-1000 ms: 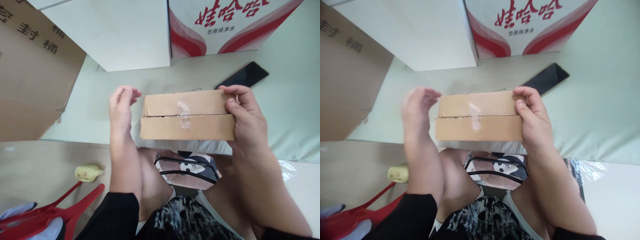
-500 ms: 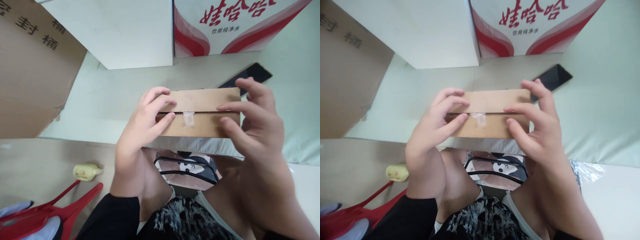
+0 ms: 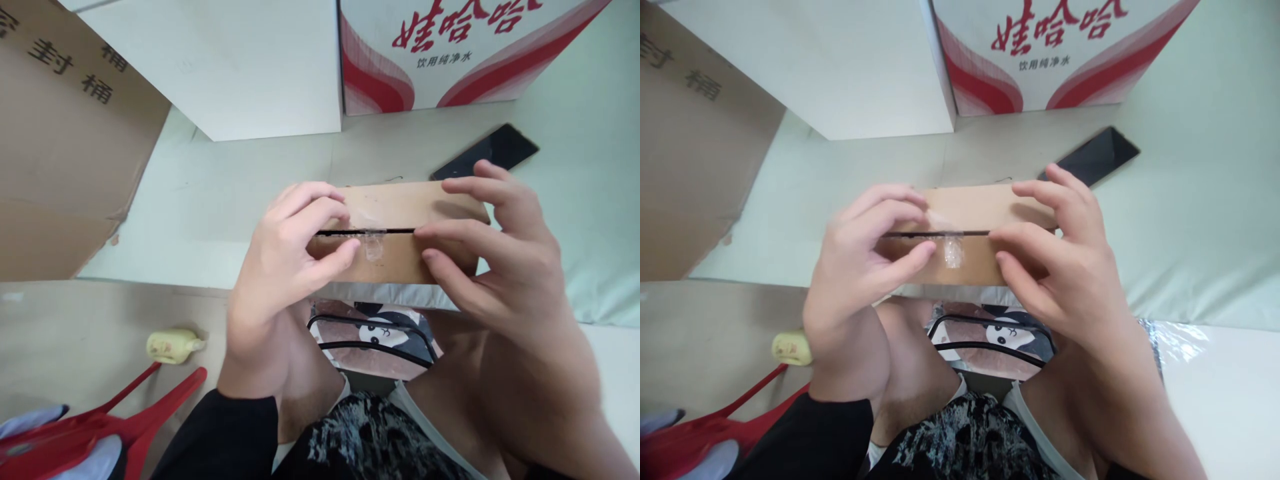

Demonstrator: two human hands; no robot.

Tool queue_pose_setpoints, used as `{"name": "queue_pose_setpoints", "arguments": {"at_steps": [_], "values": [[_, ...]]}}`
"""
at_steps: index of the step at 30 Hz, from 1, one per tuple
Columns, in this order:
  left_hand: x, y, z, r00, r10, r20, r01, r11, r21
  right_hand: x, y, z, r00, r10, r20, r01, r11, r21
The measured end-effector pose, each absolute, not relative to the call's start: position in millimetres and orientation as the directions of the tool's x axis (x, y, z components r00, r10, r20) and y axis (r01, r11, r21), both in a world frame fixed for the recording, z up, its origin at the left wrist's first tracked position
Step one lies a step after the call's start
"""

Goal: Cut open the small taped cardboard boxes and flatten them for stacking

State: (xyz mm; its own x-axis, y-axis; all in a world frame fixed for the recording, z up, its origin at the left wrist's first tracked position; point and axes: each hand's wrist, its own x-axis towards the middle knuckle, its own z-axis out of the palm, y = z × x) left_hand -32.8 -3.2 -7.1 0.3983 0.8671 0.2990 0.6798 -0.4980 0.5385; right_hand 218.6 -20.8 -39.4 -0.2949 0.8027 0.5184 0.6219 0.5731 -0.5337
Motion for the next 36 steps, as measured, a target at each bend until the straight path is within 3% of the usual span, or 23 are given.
{"name": "queue_pose_setpoints", "arguments": {"at_steps": [6,14,21,27,36], "values": [[-28,-9,4,0.448,0.854,0.265,0.741,-0.52,0.424,216,-21,-44,-0.359,0.794,0.49,0.572,0.602,-0.557],[-15,-7,-10,0.307,0.898,0.315,0.689,-0.438,0.578,215,-18,-49,-0.36,0.791,0.496,0.579,0.606,-0.546],[-16,8,-26,0.212,0.901,0.379,0.698,-0.411,0.587,216,-14,-58,-0.395,0.792,0.466,0.597,0.607,-0.525],[-15,7,-21,0.388,0.872,0.298,0.707,-0.489,0.511,215,-14,-59,-0.395,0.778,0.489,0.592,0.623,-0.512],[-15,8,-22,0.382,0.876,0.294,0.731,-0.481,0.483,214,-14,-60,-0.385,0.782,0.49,0.586,0.617,-0.525]]}}
